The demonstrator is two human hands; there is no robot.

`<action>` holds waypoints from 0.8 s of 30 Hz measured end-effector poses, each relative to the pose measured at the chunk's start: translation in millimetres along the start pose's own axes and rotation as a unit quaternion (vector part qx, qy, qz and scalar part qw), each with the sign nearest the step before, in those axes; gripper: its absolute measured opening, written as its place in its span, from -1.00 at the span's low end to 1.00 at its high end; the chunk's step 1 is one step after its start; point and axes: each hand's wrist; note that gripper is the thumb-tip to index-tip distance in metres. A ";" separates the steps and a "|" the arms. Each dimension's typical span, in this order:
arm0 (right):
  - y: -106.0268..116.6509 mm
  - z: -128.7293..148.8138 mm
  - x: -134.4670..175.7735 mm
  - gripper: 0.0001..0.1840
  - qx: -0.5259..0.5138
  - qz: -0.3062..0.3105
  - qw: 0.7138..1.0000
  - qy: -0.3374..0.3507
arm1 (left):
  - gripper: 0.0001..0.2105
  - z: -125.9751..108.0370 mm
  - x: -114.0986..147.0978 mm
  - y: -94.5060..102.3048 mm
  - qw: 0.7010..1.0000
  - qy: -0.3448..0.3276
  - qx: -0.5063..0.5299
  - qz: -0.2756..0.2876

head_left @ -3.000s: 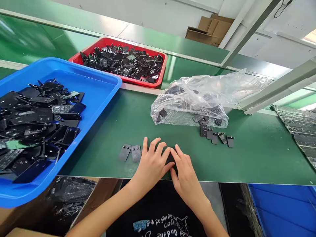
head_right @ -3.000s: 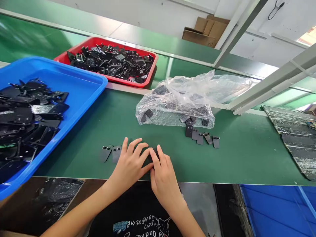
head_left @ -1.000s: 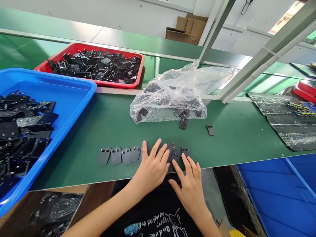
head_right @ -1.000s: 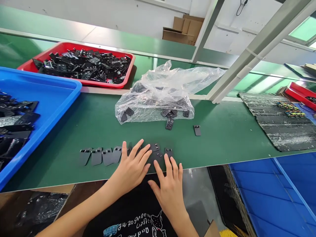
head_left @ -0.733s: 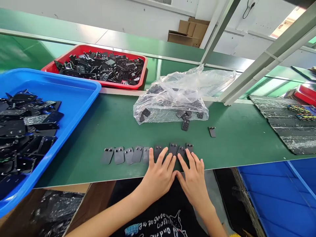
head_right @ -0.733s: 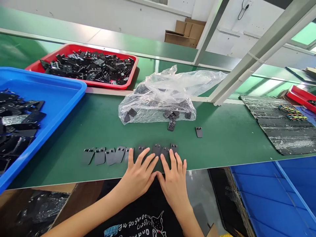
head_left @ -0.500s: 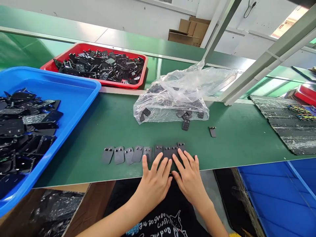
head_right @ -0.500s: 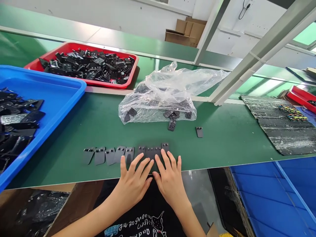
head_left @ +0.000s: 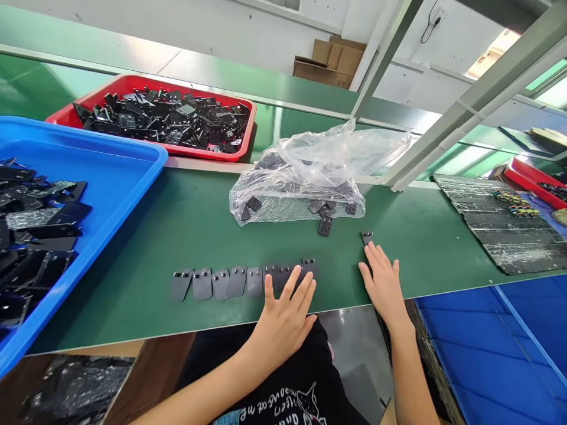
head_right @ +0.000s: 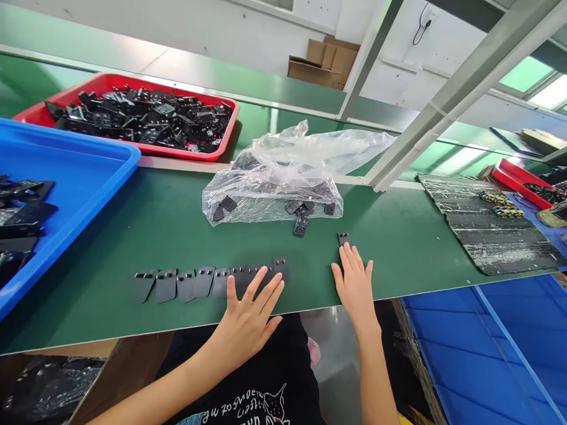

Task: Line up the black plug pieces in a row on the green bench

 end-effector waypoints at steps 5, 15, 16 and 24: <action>-8.2 48.9 41.2 -0.53 -0.031 -0.002 0.993 0.117 | -0.61 0.1 -0.8 -5.4 1.000 -0.010 0.014 -0.003; 36.7 66.4 -61.8 -0.25 -0.084 -0.134 0.978 0.139 | -0.63 20.3 2.3 21.5 0.998 -0.038 0.030 -0.033; 43.8 64.7 -100.6 -0.14 -0.040 -0.179 0.975 0.124 | -0.64 22.5 1.0 25.3 0.998 -0.038 0.032 -0.048; 122.3 132.4 -315.2 -0.65 0.148 -0.093 0.980 0.098 | -0.72 55.7 -5.3 32.6 0.989 -0.027 0.001 -0.145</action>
Point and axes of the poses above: each hand's wrist, its own x-axis away from the middle knuckle, its own y-axis out of the back of the hand, z = x × y, and after that the axes turned 3 degrees about x, right-handed
